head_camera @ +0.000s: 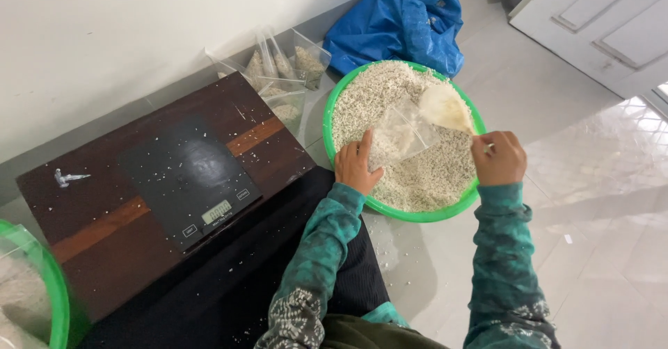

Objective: Scooping grains from a large container into small plastic bags and weighing them on a digital scale for packaging.

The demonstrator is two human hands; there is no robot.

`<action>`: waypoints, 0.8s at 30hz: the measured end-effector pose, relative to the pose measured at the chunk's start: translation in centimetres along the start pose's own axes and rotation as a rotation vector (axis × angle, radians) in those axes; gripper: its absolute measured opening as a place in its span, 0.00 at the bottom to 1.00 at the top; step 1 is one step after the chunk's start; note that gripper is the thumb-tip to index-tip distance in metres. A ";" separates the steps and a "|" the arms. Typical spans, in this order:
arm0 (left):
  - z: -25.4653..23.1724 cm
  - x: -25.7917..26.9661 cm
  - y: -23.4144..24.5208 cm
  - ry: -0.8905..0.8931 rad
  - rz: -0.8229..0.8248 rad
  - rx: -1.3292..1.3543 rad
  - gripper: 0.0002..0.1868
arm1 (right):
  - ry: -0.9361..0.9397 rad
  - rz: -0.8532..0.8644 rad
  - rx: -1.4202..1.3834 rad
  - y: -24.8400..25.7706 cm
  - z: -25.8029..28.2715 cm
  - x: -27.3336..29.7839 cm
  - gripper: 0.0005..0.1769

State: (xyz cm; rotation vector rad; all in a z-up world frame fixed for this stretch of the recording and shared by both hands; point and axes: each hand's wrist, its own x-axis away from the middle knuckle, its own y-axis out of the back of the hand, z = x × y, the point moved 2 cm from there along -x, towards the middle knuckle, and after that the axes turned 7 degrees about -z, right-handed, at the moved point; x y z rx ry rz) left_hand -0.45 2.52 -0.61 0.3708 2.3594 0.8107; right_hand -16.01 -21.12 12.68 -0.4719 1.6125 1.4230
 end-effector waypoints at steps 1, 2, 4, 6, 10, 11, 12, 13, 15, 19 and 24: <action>0.2 0.0 -0.4 0.001 -0.003 0.001 0.55 | 0.003 -0.001 -0.001 -0.5 -0.9 0.6 0.06; 0.5 -0.1 -0.8 0.025 -0.032 0.035 0.56 | -0.052 -0.008 -0.017 -0.9 -1.9 1.3 0.06; 0.8 -0.1 -1.1 0.052 -0.064 0.069 0.57 | -0.104 -0.015 -0.035 -2.2 -3.3 3.0 0.07; 0.7 0.0 -0.9 0.115 -0.141 0.347 0.54 | -0.174 0.147 0.130 -4.0 -4.3 5.4 0.10; 0.8 0.0 0.0 0.163 -0.141 0.475 0.54 | -0.331 0.371 0.141 -9.6 -4.6 10.8 0.13; 0.6 -0.1 0.5 0.182 -0.095 0.496 0.53 | -0.335 0.528 0.211 -11.9 -5.5 12.4 0.12; 0.3 -0.2 1.0 0.201 -0.050 0.517 0.51 | -0.338 0.684 0.282 -14.2 -6.4 13.9 0.13; 0.1 -0.2 1.2 0.200 -0.051 0.515 0.51 | -0.337 0.683 0.279 -13.6 -4.9 13.6 0.13; -0.2 -0.3 1.6 0.218 -0.041 0.530 0.53 | -0.482 0.889 0.104 -12.6 -2.1 13.5 0.22; -1.0 -0.2 3.2 0.243 -0.007 0.537 0.52 | -0.364 0.848 -0.108 -8.5 6.2 11.9 0.35; -1.4 -0.1 3.9 0.205 0.021 0.550 0.55 | -0.381 0.721 -0.948 -8.8 12.8 13.7 0.51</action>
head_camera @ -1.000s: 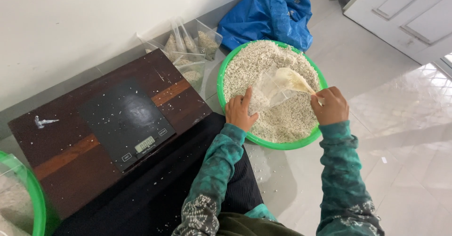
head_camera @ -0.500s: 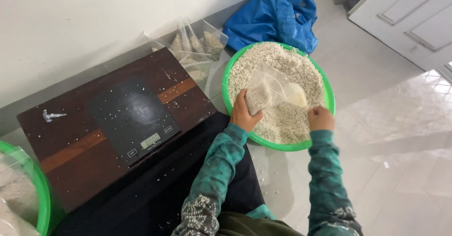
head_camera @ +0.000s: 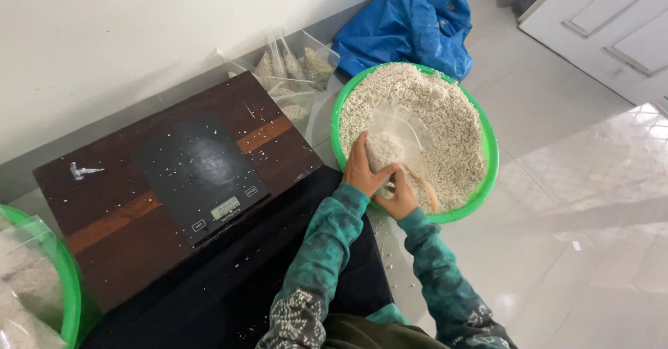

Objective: Scooping grains from a large container into small plastic bags and weighing them on a digital scale for packaging.

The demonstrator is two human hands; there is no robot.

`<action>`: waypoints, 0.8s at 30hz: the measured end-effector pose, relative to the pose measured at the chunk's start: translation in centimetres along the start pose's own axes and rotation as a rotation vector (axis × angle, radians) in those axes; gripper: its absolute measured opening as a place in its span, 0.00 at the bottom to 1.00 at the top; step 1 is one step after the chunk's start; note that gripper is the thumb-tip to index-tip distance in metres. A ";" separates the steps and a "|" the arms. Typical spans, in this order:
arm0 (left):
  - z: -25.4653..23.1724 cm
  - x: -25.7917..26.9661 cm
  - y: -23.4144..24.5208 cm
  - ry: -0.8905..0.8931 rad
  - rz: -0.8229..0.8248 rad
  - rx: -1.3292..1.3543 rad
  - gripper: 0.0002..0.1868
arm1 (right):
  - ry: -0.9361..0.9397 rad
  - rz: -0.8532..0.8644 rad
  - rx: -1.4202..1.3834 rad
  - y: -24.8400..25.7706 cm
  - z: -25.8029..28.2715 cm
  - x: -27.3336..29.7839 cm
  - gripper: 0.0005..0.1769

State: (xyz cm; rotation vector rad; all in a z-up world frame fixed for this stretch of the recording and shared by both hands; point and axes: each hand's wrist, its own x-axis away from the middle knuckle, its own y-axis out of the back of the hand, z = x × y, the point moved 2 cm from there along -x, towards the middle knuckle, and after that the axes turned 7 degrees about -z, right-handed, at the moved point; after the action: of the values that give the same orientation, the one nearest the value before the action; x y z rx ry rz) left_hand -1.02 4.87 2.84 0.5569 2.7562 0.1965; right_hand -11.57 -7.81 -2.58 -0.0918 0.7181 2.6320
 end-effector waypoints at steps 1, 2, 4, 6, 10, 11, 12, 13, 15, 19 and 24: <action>0.4 0.1 -0.3 -0.003 -0.004 -0.003 0.55 | 0.005 0.001 -0.003 -0.6 -2.8 -0.1 0.51; 0.8 0.2 -0.6 -0.011 0.035 -0.029 0.56 | 0.016 -0.087 -0.050 -1.1 -5.6 -0.3 0.46; 1.2 0.2 -0.8 -0.016 0.062 -0.054 0.57 | 0.031 -0.164 -0.096 -1.7 -7.1 -0.5 0.40; 1.0 0.3 -1.0 -0.033 0.106 -0.037 0.56 | 0.042 -0.199 -0.088 -1.7 -4.8 -0.1 0.33; 1.9 0.1 -1.4 -0.026 0.104 -0.044 0.53 | -0.068 -0.254 0.004 -1.5 -12.1 -0.2 0.34; 1.9 -0.1 -1.1 -0.131 0.016 -0.003 0.48 | -0.039 -0.393 0.043 -1.2 -11.9 -0.2 0.34; 1.8 -0.2 -0.9 -0.236 -0.072 0.036 0.43 | -0.010 -0.533 0.082 -0.9 -11.8 -0.2 0.34; 2.0 -0.3 -0.8 -0.230 -0.082 0.030 0.43 | -0.009 -0.520 0.079 -0.9 -9.2 -0.4 0.34; 2.1 -0.5 -0.7 -0.255 -0.171 0.030 0.41 | 0.061 -0.553 -0.142 -0.8 -3.9 -0.8 0.42; 1.4 -0.1 -0.1 -0.191 -0.082 0.055 0.39 | 0.091 -0.638 -0.160 -0.4 -1.6 -0.8 0.38; -1.5 1.3 3.5 -0.437 -0.217 0.078 0.35 | 0.274 -0.681 -0.172 0.8 1.6 -1.6 0.16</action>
State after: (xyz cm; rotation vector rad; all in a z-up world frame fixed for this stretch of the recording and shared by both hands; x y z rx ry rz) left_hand -1.47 8.49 4.57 0.2743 2.3782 -0.0778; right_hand -10.34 -8.20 -0.53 -0.6374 0.4336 2.0287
